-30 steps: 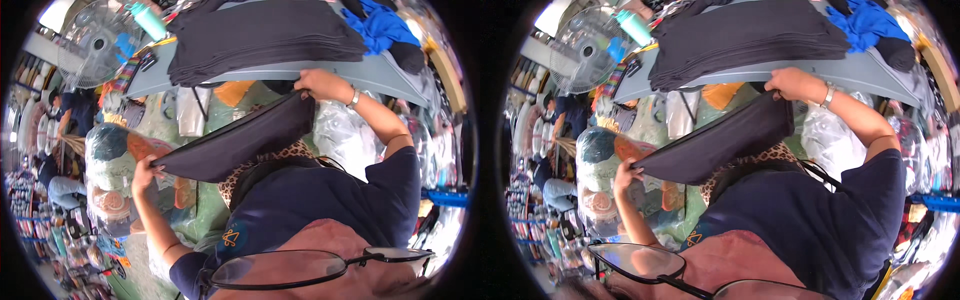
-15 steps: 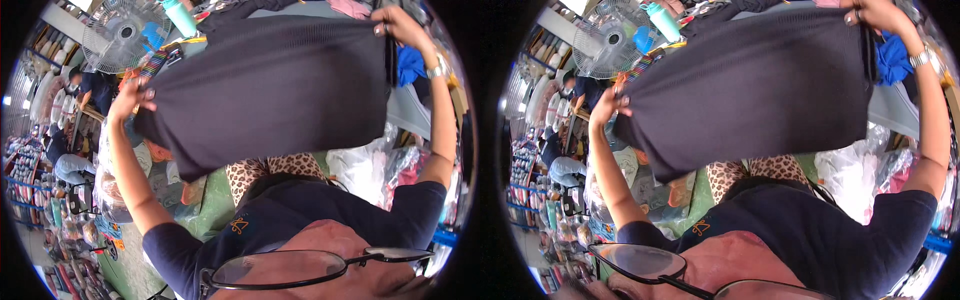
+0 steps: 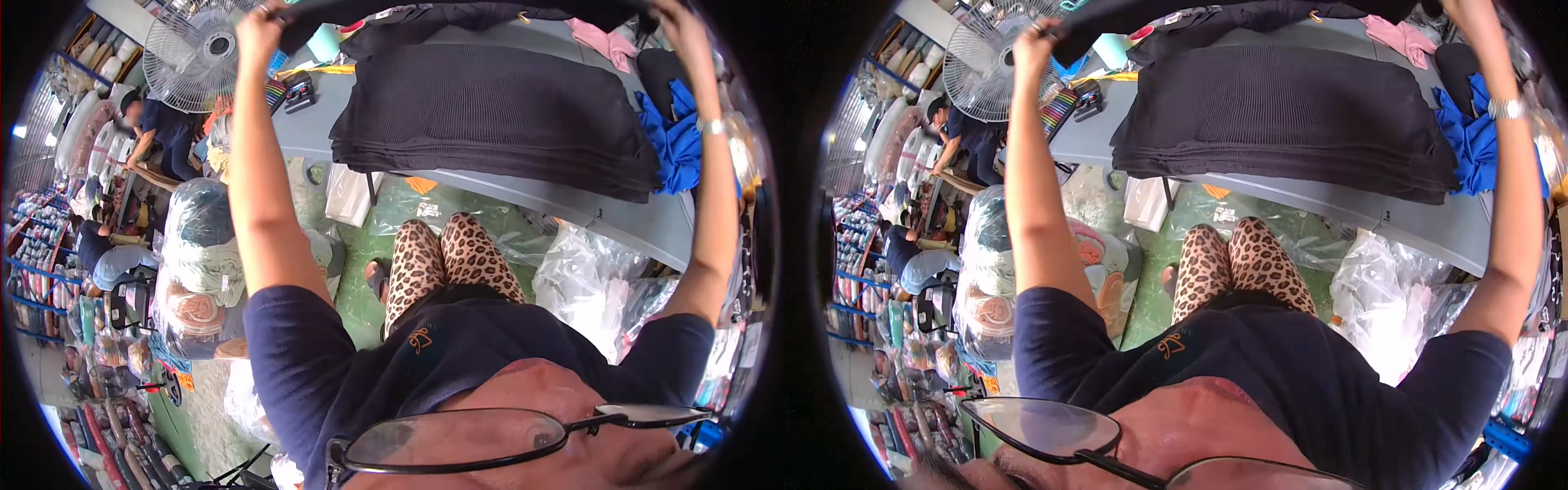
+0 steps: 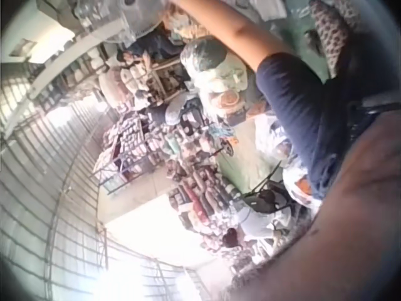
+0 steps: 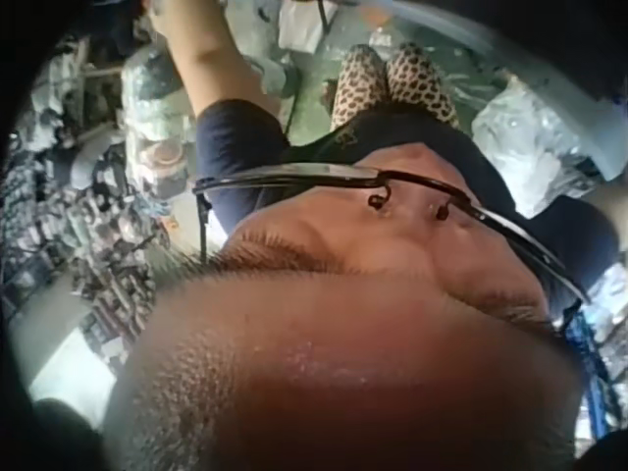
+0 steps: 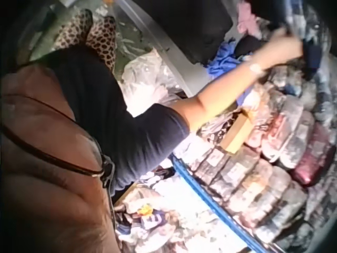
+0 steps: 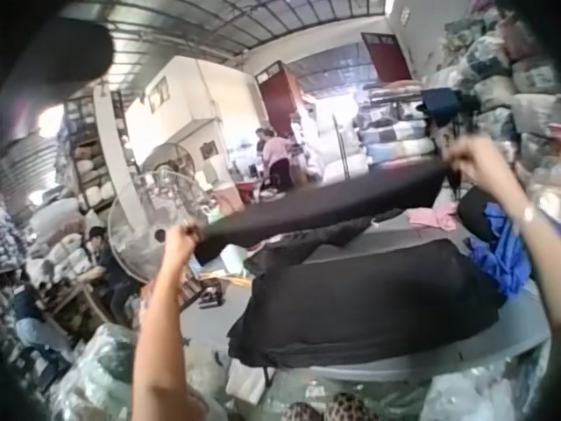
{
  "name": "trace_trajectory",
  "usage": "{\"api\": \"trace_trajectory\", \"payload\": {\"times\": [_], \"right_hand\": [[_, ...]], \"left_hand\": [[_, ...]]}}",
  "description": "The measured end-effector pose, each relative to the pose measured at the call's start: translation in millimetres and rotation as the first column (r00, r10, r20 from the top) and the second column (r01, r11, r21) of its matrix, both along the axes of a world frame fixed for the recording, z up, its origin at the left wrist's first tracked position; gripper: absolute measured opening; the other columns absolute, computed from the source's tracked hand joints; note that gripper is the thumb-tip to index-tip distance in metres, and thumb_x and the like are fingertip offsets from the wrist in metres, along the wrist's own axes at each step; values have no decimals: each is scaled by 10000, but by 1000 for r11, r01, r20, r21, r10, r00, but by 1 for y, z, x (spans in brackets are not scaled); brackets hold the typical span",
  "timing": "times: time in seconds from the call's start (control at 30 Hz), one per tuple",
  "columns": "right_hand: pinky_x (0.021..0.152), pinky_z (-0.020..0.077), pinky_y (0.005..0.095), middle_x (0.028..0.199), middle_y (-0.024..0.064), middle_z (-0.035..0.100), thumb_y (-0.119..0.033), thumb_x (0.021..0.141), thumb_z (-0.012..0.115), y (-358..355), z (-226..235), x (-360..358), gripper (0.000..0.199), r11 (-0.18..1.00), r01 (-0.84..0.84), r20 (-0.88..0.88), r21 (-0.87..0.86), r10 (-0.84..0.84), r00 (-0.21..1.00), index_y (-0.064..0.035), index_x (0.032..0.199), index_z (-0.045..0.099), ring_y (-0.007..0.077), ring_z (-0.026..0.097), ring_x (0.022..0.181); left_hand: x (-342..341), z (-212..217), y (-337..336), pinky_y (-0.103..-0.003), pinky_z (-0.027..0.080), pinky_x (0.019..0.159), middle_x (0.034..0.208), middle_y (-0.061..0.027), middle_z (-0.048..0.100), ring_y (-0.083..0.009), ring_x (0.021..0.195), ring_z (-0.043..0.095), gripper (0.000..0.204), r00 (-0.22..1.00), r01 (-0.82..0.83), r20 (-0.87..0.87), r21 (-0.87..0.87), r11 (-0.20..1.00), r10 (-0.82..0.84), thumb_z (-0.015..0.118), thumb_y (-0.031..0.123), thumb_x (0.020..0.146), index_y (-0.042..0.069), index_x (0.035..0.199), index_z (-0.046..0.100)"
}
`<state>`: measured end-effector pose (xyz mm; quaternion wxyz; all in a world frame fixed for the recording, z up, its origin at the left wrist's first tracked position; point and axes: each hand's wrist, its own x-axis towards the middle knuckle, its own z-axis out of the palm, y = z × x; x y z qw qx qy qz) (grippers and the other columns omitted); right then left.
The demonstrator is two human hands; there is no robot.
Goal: Folding a large piece of black fabric into a bundle and securing it with a string.
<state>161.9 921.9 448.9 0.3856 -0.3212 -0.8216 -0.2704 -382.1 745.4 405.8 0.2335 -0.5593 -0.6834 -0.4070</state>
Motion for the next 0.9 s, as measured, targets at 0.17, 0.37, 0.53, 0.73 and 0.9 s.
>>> {"api": "trace_trajectory", "payload": {"times": [0.17,0.37,0.53,0.73,0.9], "right_hand": [[784,447,303,951,139,583,106,644,506,-46,-157,9,302,922,-222,-190,-316,168,967,-26,901,590,263,572,889],[774,443,314,1011,104,566,93,655,494,-80,-210,23,332,876,-67,-176,-478,-21,984,-50,940,587,269,547,910],[767,444,319,1013,99,566,84,669,511,-86,-221,32,327,891,-83,-171,-447,6,985,-57,954,586,270,550,905],[897,356,359,1046,128,541,110,647,478,-86,-185,32,403,790,156,283,-593,23,959,-72,990,586,318,463,1013],[917,329,343,1155,149,465,-62,814,422,-24,-74,-65,301,926,-291,131,-241,329,935,-39,1105,495,311,432,1071]], "left_hand": [[40,-130,-64,-308,472,675,764,-85,608,-224,718,594,255,976,212,-39,-91,973,-216,536,-73,564,70,753,631],[94,-190,-91,-301,446,701,738,-89,558,-239,759,543,303,975,173,150,-36,984,-166,559,-94,501,60,749,637],[100,-180,-105,-303,441,677,704,-86,513,-240,752,535,276,969,228,146,-215,950,-200,556,-53,571,65,809,631],[87,-136,-120,-277,446,663,770,-58,593,-166,695,571,239,924,383,261,-582,717,-281,626,98,676,93,915,622],[96,-79,-21,-285,444,751,911,-95,616,-201,832,597,342,769,638,321,-325,698,-553,600,299,741,66,990,596]]}}
